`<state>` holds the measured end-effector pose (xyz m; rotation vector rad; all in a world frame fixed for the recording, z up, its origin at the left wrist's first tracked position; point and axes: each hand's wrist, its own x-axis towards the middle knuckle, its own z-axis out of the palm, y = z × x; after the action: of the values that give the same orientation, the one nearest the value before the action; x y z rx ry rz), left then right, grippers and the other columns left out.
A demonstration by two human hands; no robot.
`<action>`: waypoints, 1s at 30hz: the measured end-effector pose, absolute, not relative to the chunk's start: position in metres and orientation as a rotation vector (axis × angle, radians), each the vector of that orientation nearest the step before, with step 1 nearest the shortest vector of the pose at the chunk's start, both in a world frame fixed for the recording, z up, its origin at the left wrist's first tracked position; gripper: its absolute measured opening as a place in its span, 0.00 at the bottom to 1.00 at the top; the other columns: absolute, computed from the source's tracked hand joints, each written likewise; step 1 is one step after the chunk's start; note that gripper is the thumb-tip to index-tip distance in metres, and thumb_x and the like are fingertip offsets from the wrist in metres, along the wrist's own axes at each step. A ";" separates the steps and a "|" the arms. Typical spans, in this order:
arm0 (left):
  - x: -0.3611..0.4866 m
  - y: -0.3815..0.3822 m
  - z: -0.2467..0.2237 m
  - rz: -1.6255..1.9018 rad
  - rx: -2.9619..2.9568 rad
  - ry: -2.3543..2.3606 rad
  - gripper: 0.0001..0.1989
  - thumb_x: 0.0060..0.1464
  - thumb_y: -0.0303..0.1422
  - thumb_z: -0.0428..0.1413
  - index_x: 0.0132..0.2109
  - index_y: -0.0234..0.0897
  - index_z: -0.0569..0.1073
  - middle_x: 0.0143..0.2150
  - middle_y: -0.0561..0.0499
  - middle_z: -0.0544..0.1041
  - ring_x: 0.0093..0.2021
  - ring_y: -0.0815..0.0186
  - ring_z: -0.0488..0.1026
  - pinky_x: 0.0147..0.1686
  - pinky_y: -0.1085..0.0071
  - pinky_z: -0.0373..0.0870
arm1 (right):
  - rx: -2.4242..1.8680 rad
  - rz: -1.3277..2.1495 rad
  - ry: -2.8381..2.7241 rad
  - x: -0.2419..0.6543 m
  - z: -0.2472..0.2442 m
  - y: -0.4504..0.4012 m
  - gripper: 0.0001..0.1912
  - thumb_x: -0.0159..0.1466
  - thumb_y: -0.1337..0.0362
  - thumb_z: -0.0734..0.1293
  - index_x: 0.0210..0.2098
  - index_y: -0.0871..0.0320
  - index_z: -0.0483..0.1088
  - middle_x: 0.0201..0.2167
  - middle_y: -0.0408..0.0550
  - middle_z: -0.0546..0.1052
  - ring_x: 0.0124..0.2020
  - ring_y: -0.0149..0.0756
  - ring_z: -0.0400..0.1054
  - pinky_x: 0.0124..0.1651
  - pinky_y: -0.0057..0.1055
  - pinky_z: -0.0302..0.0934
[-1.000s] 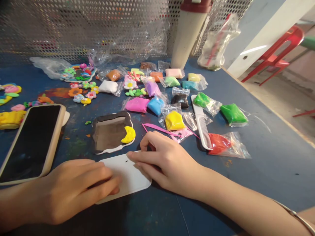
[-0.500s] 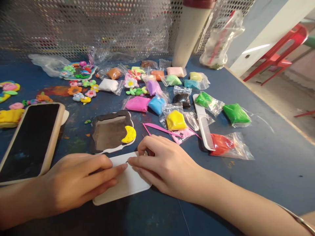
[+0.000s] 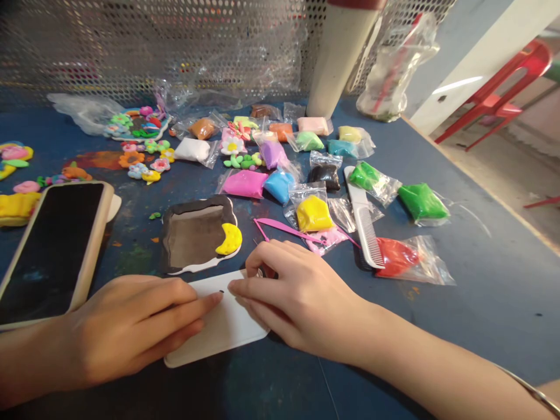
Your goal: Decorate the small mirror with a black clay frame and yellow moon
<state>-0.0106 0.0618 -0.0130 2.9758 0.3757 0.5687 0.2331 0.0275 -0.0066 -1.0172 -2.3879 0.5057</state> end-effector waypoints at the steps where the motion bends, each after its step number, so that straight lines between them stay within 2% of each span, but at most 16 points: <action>1: -0.011 0.062 -0.012 0.560 2.975 0.375 0.13 0.66 0.28 0.43 0.43 0.33 0.72 0.32 0.52 0.77 0.27 0.69 0.73 0.25 0.73 0.69 | -1.015 0.501 -2.389 0.233 -0.007 0.027 0.14 0.67 0.67 0.60 0.42 0.60 0.77 0.34 0.53 0.72 0.33 0.34 0.66 0.35 0.31 0.64; 6: -0.009 0.062 -0.011 0.575 3.008 0.362 0.13 0.66 0.29 0.43 0.44 0.32 0.72 0.30 0.52 0.76 0.24 0.70 0.72 0.24 0.74 0.69 | -1.043 0.508 -2.358 0.233 -0.007 0.028 0.12 0.67 0.68 0.60 0.43 0.60 0.74 0.35 0.52 0.73 0.35 0.33 0.68 0.37 0.30 0.66; 9: -0.011 0.061 -0.011 0.571 3.050 0.333 0.12 0.65 0.28 0.45 0.48 0.30 0.72 0.28 0.53 0.75 0.23 0.70 0.71 0.23 0.73 0.68 | -1.188 0.470 -2.236 0.235 -0.006 0.029 0.08 0.66 0.70 0.61 0.39 0.60 0.71 0.35 0.49 0.74 0.35 0.32 0.70 0.38 0.28 0.65; 14: -0.013 0.060 -0.010 0.611 3.195 0.342 0.13 0.63 0.27 0.49 0.51 0.27 0.72 0.26 0.54 0.73 0.23 0.69 0.70 0.21 0.71 0.65 | -1.601 0.327 -2.154 0.238 -0.002 0.032 0.02 0.62 0.69 0.63 0.33 0.58 0.65 0.25 0.42 0.71 0.24 0.31 0.66 0.25 0.27 0.59; 18: -0.009 0.060 -0.010 0.693 3.268 0.425 0.13 0.63 0.29 0.49 0.50 0.26 0.72 0.25 0.53 0.73 0.23 0.69 0.70 0.22 0.70 0.64 | -1.685 0.211 -2.338 0.233 -0.004 0.030 0.01 0.62 0.69 0.64 0.34 0.59 0.66 0.30 0.48 0.73 0.29 0.37 0.69 0.28 0.31 0.61; 20: -0.006 0.060 -0.009 0.716 3.292 0.469 0.14 0.63 0.30 0.50 0.51 0.26 0.72 0.25 0.53 0.73 0.23 0.69 0.70 0.21 0.70 0.62 | -1.680 0.096 -2.411 0.227 -0.006 0.029 0.01 0.61 0.70 0.64 0.34 0.61 0.67 0.31 0.50 0.73 0.29 0.39 0.70 0.27 0.32 0.61; 26: -0.004 0.056 -0.005 0.798 3.427 0.492 0.18 0.60 0.31 0.53 0.52 0.19 0.71 0.26 0.51 0.73 0.23 0.68 0.69 0.19 0.69 0.61 | -1.677 -0.415 -2.551 0.215 -0.007 0.025 0.09 0.60 0.75 0.62 0.25 0.60 0.67 0.22 0.50 0.70 0.23 0.41 0.68 0.25 0.34 0.58; 30: -0.004 0.054 -0.006 0.795 3.474 0.487 0.21 0.58 0.31 0.56 0.54 0.19 0.70 0.28 0.51 0.74 0.24 0.68 0.69 0.20 0.69 0.62 | -1.742 -0.442 -2.644 0.209 0.003 0.025 0.09 0.57 0.78 0.62 0.25 0.61 0.69 0.21 0.52 0.71 0.21 0.41 0.68 0.21 0.32 0.56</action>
<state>-0.0037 0.0536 -0.0061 3.4737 0.4870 0.7950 0.2090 0.0249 0.0033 -1.7416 -2.6438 -0.4420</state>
